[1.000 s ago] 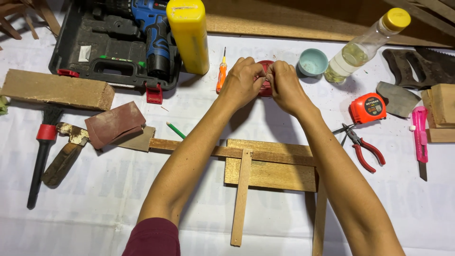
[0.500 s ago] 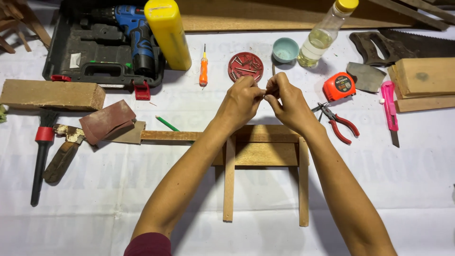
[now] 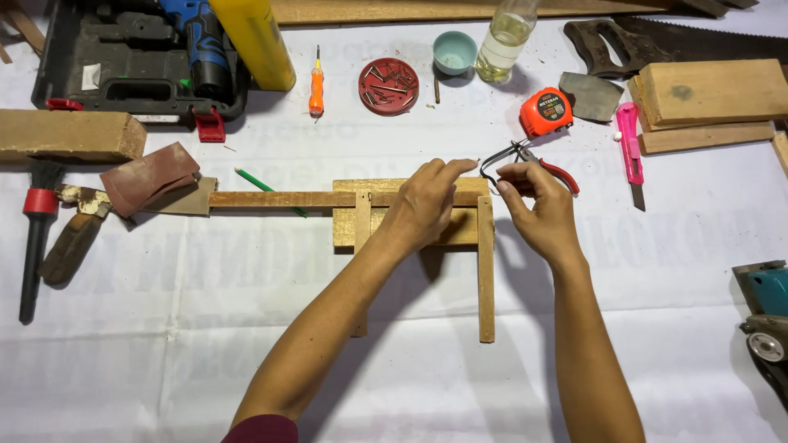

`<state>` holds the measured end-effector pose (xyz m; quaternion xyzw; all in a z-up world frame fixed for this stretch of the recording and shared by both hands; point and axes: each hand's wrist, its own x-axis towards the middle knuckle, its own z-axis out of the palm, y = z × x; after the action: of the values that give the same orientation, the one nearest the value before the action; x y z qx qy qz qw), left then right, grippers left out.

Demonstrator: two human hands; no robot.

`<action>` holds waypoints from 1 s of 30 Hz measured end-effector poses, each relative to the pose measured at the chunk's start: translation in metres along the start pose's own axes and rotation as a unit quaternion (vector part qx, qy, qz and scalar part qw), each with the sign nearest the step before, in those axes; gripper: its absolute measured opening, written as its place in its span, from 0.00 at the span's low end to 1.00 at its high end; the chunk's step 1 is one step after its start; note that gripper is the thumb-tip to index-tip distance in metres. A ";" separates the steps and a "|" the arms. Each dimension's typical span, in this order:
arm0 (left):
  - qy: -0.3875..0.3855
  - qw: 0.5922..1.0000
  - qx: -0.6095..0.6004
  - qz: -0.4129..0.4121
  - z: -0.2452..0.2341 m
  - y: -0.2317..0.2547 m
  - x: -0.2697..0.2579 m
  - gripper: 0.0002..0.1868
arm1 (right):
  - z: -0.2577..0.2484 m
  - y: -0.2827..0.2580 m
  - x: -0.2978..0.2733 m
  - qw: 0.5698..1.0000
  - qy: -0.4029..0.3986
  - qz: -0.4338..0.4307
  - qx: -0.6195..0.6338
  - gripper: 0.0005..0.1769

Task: The recorder is sanding a thin piece of wood using a small piece of sandpaper.

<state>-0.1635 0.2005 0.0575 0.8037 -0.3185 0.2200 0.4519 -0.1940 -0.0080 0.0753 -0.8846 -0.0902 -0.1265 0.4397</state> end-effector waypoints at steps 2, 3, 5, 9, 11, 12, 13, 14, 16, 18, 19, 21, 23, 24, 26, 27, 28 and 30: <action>-0.016 1.000 0.010 -0.019 0.011 -0.003 -0.008 0.12 | 0.003 0.013 -0.012 0.999 0.010 0.022 -0.021 0.10; -0.035 0.999 0.017 -0.038 0.017 -0.005 -0.012 0.10 | 0.004 0.020 -0.018 0.998 0.022 0.046 -0.043 0.10; -0.057 0.996 0.011 -0.063 0.027 -0.011 -0.016 0.09 | 0.008 0.028 -0.023 0.997 0.003 0.058 -0.041 0.12; -0.090 0.988 0.019 -0.126 0.048 -0.028 -0.021 0.05 | 0.011 0.040 -0.023 0.996 -0.019 0.078 -0.040 0.14; -0.085 0.988 0.028 -0.127 0.051 -0.030 -0.012 0.03 | 0.009 0.044 -0.018 0.996 -0.011 0.084 -0.035 0.13; -0.079 0.988 0.037 -0.127 0.053 -0.032 -0.006 0.03 | 0.008 0.046 -0.015 0.995 -0.004 0.090 -0.032 0.12; -0.081 0.988 0.036 -0.126 0.057 -0.034 0.002 0.03 | 0.006 0.051 -0.011 0.995 -0.002 0.091 -0.031 0.12; -0.073 0.990 0.036 -0.119 0.061 -0.037 0.009 0.04 | 0.004 0.055 -0.006 0.997 0.013 0.067 -0.038 0.10; -0.065 0.991 0.035 -0.110 0.072 -0.048 0.027 0.04 | -0.001 0.064 0.009 0.998 0.030 0.043 -0.045 0.09; -0.086 0.992 0.034 -0.084 0.087 -0.064 0.049 0.04 | -0.008 0.073 0.028 0.992 0.057 -0.011 -0.115 0.08; -0.087 0.992 0.032 -0.082 0.097 -0.071 0.058 0.04 | -0.011 0.078 0.037 0.991 0.059 -0.010 -0.117 0.08; -0.093 0.992 0.048 -0.066 0.116 -0.084 0.076 0.03 | -0.017 0.088 0.056 0.991 0.040 0.011 -0.130 0.08; -0.124 0.988 0.058 -0.076 0.128 -0.087 0.090 0.04 | -0.019 0.101 0.066 0.988 0.028 -0.006 -0.153 0.08; -0.154 0.982 0.071 -0.087 0.134 -0.088 0.097 0.05 | -0.020 0.108 0.072 0.984 0.013 -0.025 -0.174 0.09; -0.192 0.975 0.069 -0.086 0.137 -0.081 0.103 0.06 | -0.021 0.110 0.074 0.984 0.001 -0.024 -0.176 0.08; -0.227 0.968 0.071 -0.083 0.138 -0.078 0.106 0.06 | -0.021 0.111 0.075 0.984 -0.010 -0.027 -0.177 0.08; -0.230 0.967 0.069 -0.084 0.145 -0.082 0.105 0.06 | -0.021 0.112 0.076 0.984 -0.010 -0.024 -0.177 0.08; -0.262 0.956 0.120 -0.060 0.157 -0.088 0.104 0.07 | -0.023 0.113 0.076 0.979 -0.019 -0.028 -0.199 0.09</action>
<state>-0.0177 0.0665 -0.0053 0.8990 -0.3480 0.0111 0.2656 -0.0941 -0.0898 0.0263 -0.9537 -0.0966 -0.1376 0.2494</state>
